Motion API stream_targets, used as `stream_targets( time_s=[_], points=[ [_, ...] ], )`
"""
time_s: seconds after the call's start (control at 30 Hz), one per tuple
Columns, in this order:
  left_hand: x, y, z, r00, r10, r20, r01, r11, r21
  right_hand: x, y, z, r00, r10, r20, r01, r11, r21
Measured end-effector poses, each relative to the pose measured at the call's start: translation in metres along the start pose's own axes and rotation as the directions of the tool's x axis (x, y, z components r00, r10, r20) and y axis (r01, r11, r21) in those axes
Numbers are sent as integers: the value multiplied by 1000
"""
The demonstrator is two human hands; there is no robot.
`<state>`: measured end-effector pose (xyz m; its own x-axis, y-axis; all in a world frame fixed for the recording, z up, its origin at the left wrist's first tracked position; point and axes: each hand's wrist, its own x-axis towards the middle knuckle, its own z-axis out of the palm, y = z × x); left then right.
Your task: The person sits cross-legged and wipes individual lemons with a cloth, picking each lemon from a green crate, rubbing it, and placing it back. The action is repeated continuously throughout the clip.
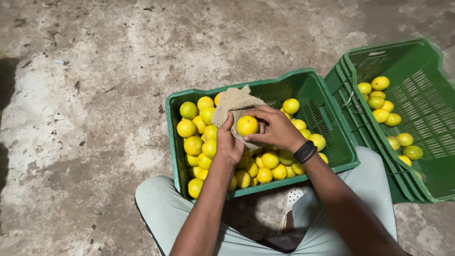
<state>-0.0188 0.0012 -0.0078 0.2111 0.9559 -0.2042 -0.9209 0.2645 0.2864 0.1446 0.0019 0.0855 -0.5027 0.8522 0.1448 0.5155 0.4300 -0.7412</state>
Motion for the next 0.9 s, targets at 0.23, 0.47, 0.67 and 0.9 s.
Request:
stream_targets(
  time_s=[0.23, 0.47, 0.67, 0.9],
  points=[
    [2, 2, -3, 1000, -4, 25, 5, 1000, -25, 4, 2, 8, 923, -328, -201, 303, 942, -143],
    [3, -1, -5, 1000, -7, -28, 7, 1000, -5, 0, 2, 10, 978, -141, -152, 130, 988, -81],
    [2, -3, -8, 999, -22, -26, 22, 1000, 0, -3, -2, 8, 964, -199, -175, 182, 977, -111],
    [5, -17, -23, 978, -77, -195, 87, 995, 41, -21, -1, 26, 969, -112, -222, 102, 993, -58]
  ],
)
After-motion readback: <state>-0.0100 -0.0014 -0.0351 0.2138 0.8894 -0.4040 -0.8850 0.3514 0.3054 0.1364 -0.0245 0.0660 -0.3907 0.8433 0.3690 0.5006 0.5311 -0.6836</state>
